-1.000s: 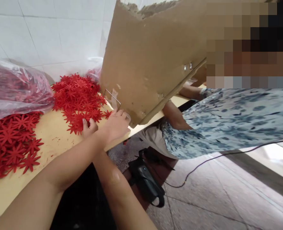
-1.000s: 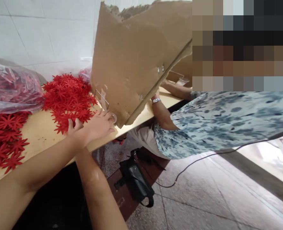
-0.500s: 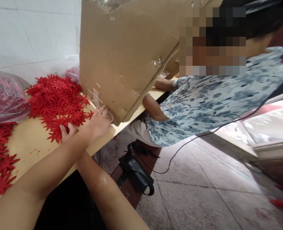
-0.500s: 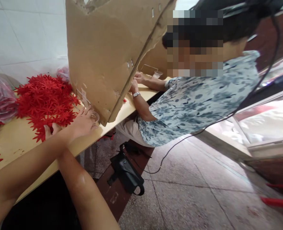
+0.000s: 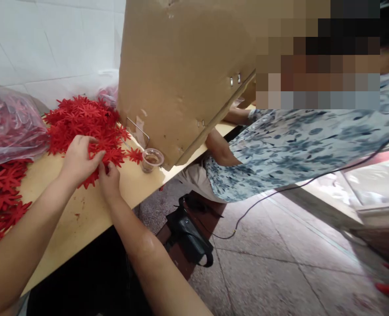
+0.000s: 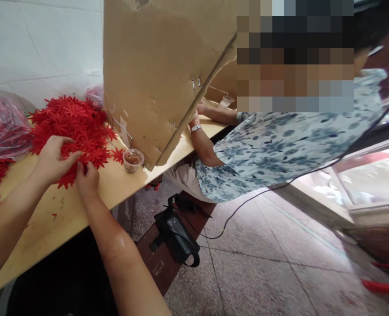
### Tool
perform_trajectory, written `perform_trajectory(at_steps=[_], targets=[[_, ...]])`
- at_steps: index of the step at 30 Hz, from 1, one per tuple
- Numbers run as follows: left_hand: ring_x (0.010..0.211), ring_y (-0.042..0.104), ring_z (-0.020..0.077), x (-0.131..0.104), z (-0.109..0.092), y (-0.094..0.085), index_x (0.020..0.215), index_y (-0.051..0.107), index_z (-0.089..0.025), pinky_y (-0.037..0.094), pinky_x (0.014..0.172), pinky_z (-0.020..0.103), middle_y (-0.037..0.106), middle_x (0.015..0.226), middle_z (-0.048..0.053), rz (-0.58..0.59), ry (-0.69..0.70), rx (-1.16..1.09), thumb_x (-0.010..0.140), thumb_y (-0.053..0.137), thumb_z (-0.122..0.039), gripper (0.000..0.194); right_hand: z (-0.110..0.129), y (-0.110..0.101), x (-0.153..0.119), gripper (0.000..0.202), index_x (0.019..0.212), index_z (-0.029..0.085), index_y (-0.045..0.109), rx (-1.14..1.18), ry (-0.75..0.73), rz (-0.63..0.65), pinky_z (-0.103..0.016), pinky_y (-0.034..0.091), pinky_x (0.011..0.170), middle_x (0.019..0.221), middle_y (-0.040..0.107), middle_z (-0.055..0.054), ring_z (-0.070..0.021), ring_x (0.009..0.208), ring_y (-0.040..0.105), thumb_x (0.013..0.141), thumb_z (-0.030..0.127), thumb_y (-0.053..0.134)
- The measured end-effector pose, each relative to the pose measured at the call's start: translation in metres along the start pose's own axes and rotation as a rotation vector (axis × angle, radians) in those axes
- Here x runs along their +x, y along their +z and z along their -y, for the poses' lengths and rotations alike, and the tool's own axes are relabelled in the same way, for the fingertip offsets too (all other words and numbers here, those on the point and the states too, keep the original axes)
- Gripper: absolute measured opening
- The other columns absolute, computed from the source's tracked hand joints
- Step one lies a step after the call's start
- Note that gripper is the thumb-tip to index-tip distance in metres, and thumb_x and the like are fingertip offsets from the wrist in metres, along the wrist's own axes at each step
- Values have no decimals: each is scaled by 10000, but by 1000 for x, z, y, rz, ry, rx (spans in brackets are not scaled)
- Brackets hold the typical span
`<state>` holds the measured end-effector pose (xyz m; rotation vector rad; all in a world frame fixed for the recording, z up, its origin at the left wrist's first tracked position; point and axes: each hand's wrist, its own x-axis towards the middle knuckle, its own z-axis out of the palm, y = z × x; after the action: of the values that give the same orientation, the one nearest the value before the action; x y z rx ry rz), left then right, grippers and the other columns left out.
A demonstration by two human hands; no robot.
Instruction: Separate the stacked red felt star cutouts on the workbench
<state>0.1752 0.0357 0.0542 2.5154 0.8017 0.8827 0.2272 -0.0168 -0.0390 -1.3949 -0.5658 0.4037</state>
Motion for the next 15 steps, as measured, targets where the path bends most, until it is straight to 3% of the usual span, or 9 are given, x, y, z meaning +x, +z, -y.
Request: perform_trajectory(at_steps=[2, 5, 11, 15], targets=[[841, 540, 186, -8, 19, -5, 873, 594, -153, 421, 768, 310, 606, 878, 60, 103, -172, -108, 632, 608, -350, 312, 1, 0, -1, 249, 675, 179, 498, 29, -16, -2, -215, 389, 580, 597, 502, 29, -83, 560, 443, 761, 405, 438], [660, 539, 118, -18, 30, -9, 766, 612, -152, 432, 675, 249, 629, 729, 11, 292, -443, -347, 662, 580, -282, 169, 4, 2, -1, 260, 701, 177, 520, 37, -16, 16, -217, 412, 605, 645, 555, 9, -89, 593, 483, 764, 419, 450], [592, 488, 52, -19, 20, -13, 790, 612, -192, 403, 629, 170, 620, 647, -88, 324, -565, -510, 642, 621, -227, 152, 3, 7, 3, 272, 770, 185, 574, 34, -10, 90, -206, 431, 590, 725, 620, -2, -88, 621, 528, 744, 442, 490], [650, 514, 69, -18, 30, -11, 736, 619, -229, 406, 688, 183, 631, 628, -120, 256, -616, -502, 615, 630, -227, 121, 0, 10, 4, 270, 736, 181, 576, 41, -26, 92, -198, 421, 564, 668, 596, 17, -76, 572, 493, 714, 445, 526]])
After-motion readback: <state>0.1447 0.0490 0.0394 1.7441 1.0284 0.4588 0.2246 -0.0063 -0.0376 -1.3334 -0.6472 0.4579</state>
